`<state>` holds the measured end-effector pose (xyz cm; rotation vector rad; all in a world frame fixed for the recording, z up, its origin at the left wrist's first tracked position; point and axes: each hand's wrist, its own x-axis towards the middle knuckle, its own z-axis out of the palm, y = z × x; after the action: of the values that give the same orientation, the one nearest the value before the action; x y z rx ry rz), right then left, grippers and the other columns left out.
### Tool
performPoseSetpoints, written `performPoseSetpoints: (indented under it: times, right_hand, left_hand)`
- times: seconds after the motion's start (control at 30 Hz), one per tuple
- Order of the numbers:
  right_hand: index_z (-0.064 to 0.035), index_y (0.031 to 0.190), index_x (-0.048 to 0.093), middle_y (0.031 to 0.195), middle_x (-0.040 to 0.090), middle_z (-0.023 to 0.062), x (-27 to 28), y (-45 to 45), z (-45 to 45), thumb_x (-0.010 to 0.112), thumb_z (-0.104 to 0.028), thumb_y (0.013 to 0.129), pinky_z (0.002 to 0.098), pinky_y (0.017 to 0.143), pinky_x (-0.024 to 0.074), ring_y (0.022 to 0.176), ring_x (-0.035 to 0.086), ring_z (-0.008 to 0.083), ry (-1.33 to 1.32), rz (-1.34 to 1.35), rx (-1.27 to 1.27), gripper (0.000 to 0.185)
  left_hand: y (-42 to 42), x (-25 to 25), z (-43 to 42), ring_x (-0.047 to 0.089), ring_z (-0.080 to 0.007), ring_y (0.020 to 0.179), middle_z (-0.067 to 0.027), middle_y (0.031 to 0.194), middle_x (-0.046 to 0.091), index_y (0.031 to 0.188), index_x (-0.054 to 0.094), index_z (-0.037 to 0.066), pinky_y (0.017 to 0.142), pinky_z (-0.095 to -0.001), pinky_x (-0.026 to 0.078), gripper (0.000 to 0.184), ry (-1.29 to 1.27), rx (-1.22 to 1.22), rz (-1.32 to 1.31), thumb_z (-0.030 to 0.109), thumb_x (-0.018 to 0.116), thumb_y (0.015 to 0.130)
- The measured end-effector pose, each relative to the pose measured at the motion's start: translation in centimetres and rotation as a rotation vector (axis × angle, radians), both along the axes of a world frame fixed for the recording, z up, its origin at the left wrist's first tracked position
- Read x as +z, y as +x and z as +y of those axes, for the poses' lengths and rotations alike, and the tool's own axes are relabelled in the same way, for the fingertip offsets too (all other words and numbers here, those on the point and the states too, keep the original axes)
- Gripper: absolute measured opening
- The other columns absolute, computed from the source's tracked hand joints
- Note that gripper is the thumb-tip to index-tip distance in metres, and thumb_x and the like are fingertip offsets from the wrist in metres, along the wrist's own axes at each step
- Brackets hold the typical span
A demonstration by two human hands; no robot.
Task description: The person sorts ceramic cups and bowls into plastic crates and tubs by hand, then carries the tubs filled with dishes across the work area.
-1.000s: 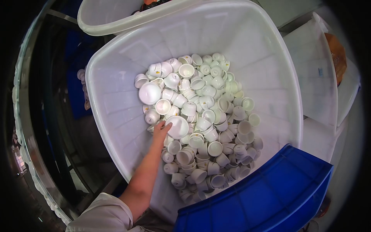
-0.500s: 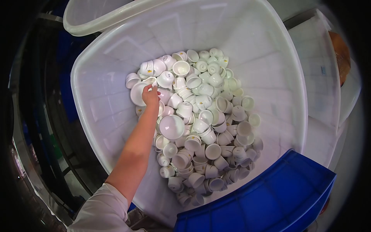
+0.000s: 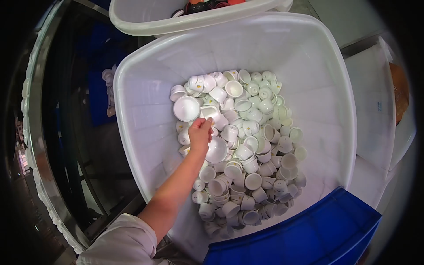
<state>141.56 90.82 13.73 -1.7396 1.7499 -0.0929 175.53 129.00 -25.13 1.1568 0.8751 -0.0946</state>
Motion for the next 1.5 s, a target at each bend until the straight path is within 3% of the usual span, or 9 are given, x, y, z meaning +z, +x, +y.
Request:
performPoseSetpoints:
  times: [0.27,0.43,0.53,0.63,0.73,0.9,1.07,1.37,1.5]
  right_hand:
    - [0.0054,0.134,0.048,0.130,0.053,0.0223,-1.1,2.6,0.7,0.061,-0.027,0.087,0.0485,0.099,0.0418,0.117,0.051,0.0364,0.071,-0.160,0.151,0.058]
    - [0.0055,0.134,0.048,0.130,0.054,0.0222,-0.3,4.6,3.0,0.061,-0.027,0.087,0.0481,0.099,0.0414,0.118,0.051,0.0362,0.053,-0.210,0.172,0.059]
    - [0.0055,0.134,0.048,0.130,0.054,0.0221,-0.4,4.6,3.5,0.061,-0.027,0.087,0.0479,0.100,0.0412,0.118,0.051,0.0361,0.035,-0.205,0.138,0.059]
    - [0.0056,0.134,0.049,0.131,0.054,0.0221,-0.5,4.0,3.6,0.061,-0.027,0.087,0.0477,0.100,0.0410,0.118,0.051,0.0360,0.012,-0.184,0.092,0.059]
    - [0.0056,0.133,0.049,0.131,0.054,0.0220,-0.7,2.5,2.7,0.061,-0.027,0.087,0.0475,0.100,0.0407,0.118,0.051,0.0359,-0.005,-0.161,0.043,0.059]
    - [0.0057,0.133,0.049,0.131,0.054,0.0219,-1.6,-1.7,-0.4,0.061,-0.028,0.087,0.0471,0.101,0.0404,0.119,0.050,0.0357,-0.049,-0.136,-0.083,0.059]
    - [0.0058,0.133,0.049,0.131,0.054,0.0218,-1.5,-4.1,-1.7,0.061,-0.028,0.087,0.0468,0.101,0.0400,0.119,0.050,0.0355,-0.097,-0.089,-0.179,0.059]
    - [0.0060,0.133,0.049,0.132,0.054,0.0216,-1.3,-5.4,-2.1,0.061,-0.028,0.086,0.0461,0.102,0.0393,0.120,0.050,0.0351,-0.131,-0.049,-0.258,0.059]
    - [0.0060,0.133,0.049,0.132,0.054,0.0215,-0.8,-6.0,-2.1,0.061,-0.029,0.086,0.0458,0.103,0.0390,0.120,0.050,0.0349,-0.127,-0.038,-0.268,0.059]
  left_hand:
    - [-7.7,22.5,11.3,0.041,-0.0055,0.041,0.0003,0.058,0.054,0.085,0.060,0.007,0.037,-0.0213,0.032,0.014,0.161,0.040,-0.112,0.017,0.069,0.091]
    - [-1.5,24.7,30.2,0.043,-0.0057,0.039,-0.0021,0.065,0.058,0.089,0.060,0.005,0.035,-0.0218,0.029,0.015,0.494,0.281,-0.087,0.018,0.067,0.092]
    - [1.0,24.4,28.2,0.043,-0.0054,0.040,-0.0008,0.065,0.057,0.090,0.060,0.005,0.035,-0.0214,0.028,0.016,0.572,0.173,-0.160,0.020,0.067,0.092]
    - [1.0,21.7,19.5,0.041,-0.0055,0.040,0.0006,0.059,0.053,0.080,0.061,0.008,0.033,-0.0217,0.026,0.018,0.421,-0.040,-0.293,0.020,0.068,0.091]
    - [1.4,13.9,9.8,0.042,-0.0109,0.040,-0.0003,0.060,0.054,0.078,0.059,0.010,0.036,-0.0277,0.030,0.019,-0.023,-0.110,0.084,0.022,0.070,0.088]
    - [6.9,-4.8,2.0,0.043,-0.0130,0.053,-0.0037,0.072,0.057,0.085,0.057,0.010,0.046,-0.0284,0.035,0.016,-0.350,0.025,0.403,0.022,0.065,0.092]
    - [12.3,-13.2,-0.7,0.041,-0.0118,0.051,-0.0030,0.068,0.055,0.085,0.054,0.009,0.045,-0.0259,0.034,0.022,-0.499,0.090,0.426,0.026,0.063,0.095]
    - [10.7,-10.2,-0.8,0.039,-0.0098,0.046,0.0004,0.063,0.051,0.092,0.062,0.010,0.042,-0.0243,0.030,0.007,-0.377,-0.189,0.165,0.016,0.064,0.089]
    - [5.6,-10.2,-1.3,0.043,-0.0120,0.038,-0.0034,0.059,0.053,0.084,0.061,0.005,0.033,-0.0287,0.031,0.012,-0.066,-0.284,0.229,0.016,0.062,0.088]
